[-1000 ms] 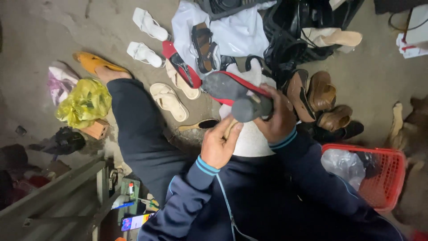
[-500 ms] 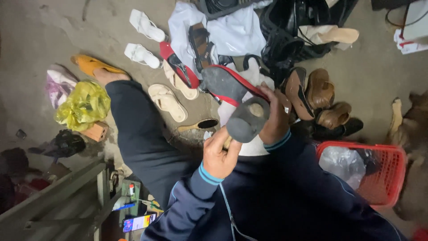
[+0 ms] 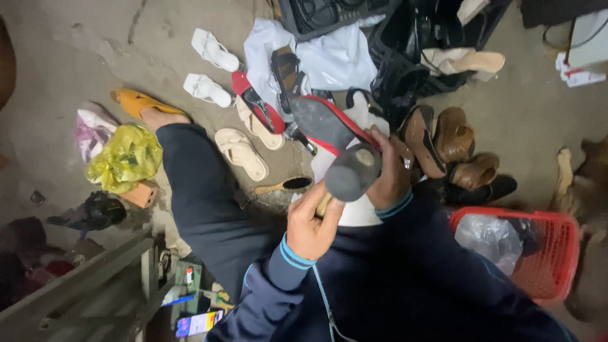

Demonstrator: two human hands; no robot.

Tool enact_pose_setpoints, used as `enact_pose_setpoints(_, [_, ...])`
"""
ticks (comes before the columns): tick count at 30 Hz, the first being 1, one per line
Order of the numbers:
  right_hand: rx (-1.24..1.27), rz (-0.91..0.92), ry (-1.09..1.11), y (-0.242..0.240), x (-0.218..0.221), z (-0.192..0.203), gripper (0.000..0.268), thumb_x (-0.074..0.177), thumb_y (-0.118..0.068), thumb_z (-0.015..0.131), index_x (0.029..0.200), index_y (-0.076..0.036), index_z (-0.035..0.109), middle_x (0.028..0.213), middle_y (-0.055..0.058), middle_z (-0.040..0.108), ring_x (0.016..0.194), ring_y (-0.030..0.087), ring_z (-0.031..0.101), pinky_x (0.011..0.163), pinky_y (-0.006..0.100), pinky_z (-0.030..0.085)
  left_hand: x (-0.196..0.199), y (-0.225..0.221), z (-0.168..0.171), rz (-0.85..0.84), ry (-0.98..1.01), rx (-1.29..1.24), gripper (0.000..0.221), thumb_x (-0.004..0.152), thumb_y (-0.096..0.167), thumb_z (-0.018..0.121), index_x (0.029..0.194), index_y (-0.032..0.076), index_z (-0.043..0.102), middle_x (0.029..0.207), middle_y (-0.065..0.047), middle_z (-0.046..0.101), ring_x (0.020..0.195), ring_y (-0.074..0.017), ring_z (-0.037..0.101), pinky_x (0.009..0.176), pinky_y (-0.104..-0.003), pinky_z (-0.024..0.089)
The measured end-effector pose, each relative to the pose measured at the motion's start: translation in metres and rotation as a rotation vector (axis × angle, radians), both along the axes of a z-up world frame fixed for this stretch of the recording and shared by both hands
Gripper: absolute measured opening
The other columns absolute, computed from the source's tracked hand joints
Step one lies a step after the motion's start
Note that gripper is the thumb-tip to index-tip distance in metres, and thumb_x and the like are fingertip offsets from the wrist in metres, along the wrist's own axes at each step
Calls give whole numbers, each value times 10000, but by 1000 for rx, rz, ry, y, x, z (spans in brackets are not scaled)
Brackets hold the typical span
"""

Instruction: A person is using a hammer to secure the sole of a shoe onto a shoe last in a repair shop.

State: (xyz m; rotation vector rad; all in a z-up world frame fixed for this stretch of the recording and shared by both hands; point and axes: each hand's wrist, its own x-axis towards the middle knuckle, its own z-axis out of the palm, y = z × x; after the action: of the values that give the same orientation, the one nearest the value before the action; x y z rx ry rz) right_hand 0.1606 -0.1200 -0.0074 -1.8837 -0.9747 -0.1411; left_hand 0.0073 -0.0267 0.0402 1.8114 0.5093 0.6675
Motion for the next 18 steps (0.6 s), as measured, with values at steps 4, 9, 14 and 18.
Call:
enact_pose_setpoints(4, [31,-26,-141,9,0,-3,574,873,-142,860,1334,78,598,1244,228,698,1131,379,689,1005,424,555,-3,-5,-21,54,15,-39,309,930,135,697,1220,33,726,1049,-203,764,981,-422,719,792,-495,593])
enact_pose_setpoints(9, [41,-20,-200,3,-6,13,374,924,-176,777,1229,22,687,1187,157,733,1088,357,714,956,449,560,-5,-6,2,60,21,-59,328,932,111,680,1246,18,701,1069,-254,755,1027,-448,703,798,-505,598])
enact_pose_setpoints(14, [-94,-214,7,-28,-20,1,674,781,-322,916,1337,-45,656,1227,154,718,1131,310,688,1000,402,525,-8,6,2,87,102,-110,347,979,173,643,1283,9,683,1115,-250,749,1084,-431,684,845,-522,580])
enact_pose_setpoints(18, [-221,-97,106,-45,-23,10,824,722,-381,905,1422,-102,570,1391,179,597,1273,396,588,1075,526,461,-7,8,-21,60,231,-126,376,986,283,650,1296,74,690,1077,-229,757,1046,-426,694,817,-545,573])
